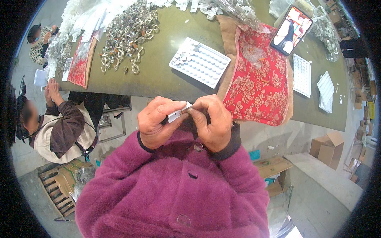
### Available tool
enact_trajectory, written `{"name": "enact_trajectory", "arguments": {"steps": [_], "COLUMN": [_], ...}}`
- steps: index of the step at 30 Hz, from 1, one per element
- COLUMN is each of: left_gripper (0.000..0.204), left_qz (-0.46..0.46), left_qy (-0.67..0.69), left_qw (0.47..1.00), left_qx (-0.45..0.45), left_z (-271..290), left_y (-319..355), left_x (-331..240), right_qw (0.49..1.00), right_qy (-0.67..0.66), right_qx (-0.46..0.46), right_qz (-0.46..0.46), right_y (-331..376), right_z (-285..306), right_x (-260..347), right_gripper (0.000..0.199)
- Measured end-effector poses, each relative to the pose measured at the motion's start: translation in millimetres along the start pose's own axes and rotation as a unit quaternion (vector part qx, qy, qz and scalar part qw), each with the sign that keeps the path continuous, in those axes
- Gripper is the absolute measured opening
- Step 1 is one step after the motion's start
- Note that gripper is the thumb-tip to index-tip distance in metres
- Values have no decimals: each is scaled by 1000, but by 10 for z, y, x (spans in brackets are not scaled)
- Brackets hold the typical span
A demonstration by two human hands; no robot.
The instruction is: The person repeatedly picks small metal keychain parts from a table, attaches them to a keyring, and places the assembled keychains into a white tray. The person uses a small flashlight to inspect the parts during assembly.
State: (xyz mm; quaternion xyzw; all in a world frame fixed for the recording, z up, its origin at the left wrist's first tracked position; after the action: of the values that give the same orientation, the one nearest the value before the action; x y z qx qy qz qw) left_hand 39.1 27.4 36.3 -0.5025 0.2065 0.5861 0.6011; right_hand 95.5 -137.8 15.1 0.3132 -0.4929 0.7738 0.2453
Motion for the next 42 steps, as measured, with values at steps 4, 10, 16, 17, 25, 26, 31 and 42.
{"name": "enact_trajectory", "arguments": {"steps": [4, 10, 16, 17, 25, 26, 31, 42], "left_gripper": [36, 28, 26, 27, 30, 29, 26, 28], "left_qz": [-2, 277, 429, 437, 483, 481, 460, 168], "left_qy": [23, 382, 557, 568, 631, 627, 558, 126], "left_qw": [1000, 878, 695, 678, 568, 577, 673, 976], "left_qx": [15, 86, 151, 163, 214, 207, 158, 59], "left_z": [-12, -163, -355, -374, -488, -480, -387, -91], "left_y": [-3, 105, 210, 217, 264, 255, 201, 15], "left_x": [17, 298, 459, 470, 502, 507, 509, 108], "right_qw": [992, 879, 849, 851, 886, 896, 993, 998], "right_qy": [-66, -365, -405, -402, -341, -319, -80, -30], "right_qx": [39, 19, 34, 34, 19, 14, 55, 44], "right_qz": [-98, -304, -337, -336, -314, -310, -69, 19], "right_y": [67, 210, 187, 182, 171, 168, -20, -45], "right_z": [-3, -95, -97, -96, -71, -60, 36, -14], "right_x": [-99, -213, -194, -185, -90, -92, -22, 30], "right_gripper": [15, 14, 15, 15, 13, 11, 11, 17]}}
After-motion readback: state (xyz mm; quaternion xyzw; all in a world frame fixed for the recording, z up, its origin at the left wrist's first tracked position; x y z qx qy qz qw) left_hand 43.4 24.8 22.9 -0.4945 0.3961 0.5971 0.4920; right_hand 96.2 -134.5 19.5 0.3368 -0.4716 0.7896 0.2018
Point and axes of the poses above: each hand's wrist, its own y-axis away from the middle knuckle, its own z-axis out of the back of the hand, x = y × z, the point moved 6 cm from there along -y, towards the middle knuckle, and after that the axes turned 13 degrees about z, right-handed, at the moved point
